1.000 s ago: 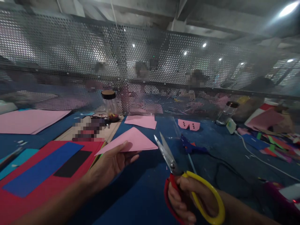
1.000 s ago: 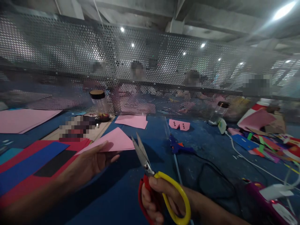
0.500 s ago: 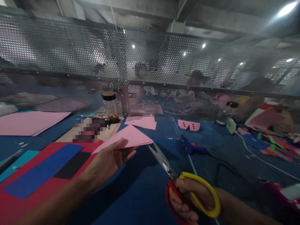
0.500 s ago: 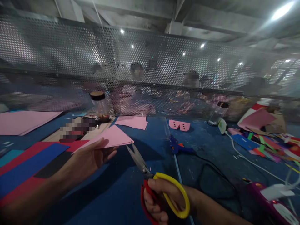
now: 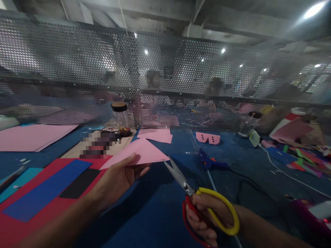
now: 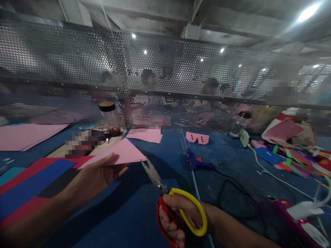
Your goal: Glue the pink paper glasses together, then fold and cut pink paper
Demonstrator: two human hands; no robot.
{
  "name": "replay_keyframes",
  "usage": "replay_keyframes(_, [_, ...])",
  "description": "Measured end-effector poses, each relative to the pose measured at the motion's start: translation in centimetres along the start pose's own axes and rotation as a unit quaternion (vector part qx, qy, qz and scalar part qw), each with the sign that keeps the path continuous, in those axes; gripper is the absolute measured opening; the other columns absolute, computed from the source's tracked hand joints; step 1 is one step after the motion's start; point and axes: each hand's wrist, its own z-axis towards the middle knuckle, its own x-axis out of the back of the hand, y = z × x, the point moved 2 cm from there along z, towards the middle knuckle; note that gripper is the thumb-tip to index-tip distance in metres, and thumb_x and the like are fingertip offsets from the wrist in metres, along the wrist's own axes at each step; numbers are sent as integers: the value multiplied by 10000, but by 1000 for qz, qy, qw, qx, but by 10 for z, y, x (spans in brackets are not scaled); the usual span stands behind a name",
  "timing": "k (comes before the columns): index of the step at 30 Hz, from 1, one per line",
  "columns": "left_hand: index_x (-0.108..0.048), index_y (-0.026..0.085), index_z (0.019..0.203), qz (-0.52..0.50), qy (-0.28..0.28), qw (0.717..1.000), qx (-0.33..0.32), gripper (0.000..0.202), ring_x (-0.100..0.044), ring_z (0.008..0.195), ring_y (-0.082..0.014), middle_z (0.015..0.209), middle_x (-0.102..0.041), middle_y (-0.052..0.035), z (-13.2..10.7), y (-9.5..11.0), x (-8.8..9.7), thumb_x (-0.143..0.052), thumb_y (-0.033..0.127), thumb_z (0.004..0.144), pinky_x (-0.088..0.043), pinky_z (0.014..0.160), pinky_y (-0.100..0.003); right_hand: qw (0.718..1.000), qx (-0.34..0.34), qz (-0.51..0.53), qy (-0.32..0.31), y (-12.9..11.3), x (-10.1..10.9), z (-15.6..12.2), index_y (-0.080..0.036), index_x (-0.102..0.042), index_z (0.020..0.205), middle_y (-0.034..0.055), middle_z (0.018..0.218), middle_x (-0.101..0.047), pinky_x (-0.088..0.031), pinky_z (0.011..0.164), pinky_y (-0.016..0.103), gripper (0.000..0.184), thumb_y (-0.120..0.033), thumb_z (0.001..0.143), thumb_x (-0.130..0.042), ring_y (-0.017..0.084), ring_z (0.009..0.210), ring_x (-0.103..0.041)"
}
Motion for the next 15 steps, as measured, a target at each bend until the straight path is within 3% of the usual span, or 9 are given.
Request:
replay_keyframes(6, [-710, 135, 967, -6, 1, 1000, 3, 182, -775, 833, -229, 947, -780, -111, -2, 1, 0, -535, 88, 981, -666, 764, -342, 1000, -7, -6, 13, 0, 1, 1, -165, -532, 801, -52, 621, -488, -500, 411, 180, 550, -707, 898, -524, 43, 398, -440])
replay_keyframes(15, [-699, 136, 988, -13, 6, 1000, 0, 174, -773, 813, -214, 936, -779, -98, 0, 1, 2, -534, 83, 983, -668, 754, -332, 1000, -4, -7, 13, -1, -1, -1, -151, -549, 820, -39, 640, -503, -509, 419, 185, 518, -658, 923, -521, 50, 414, -455])
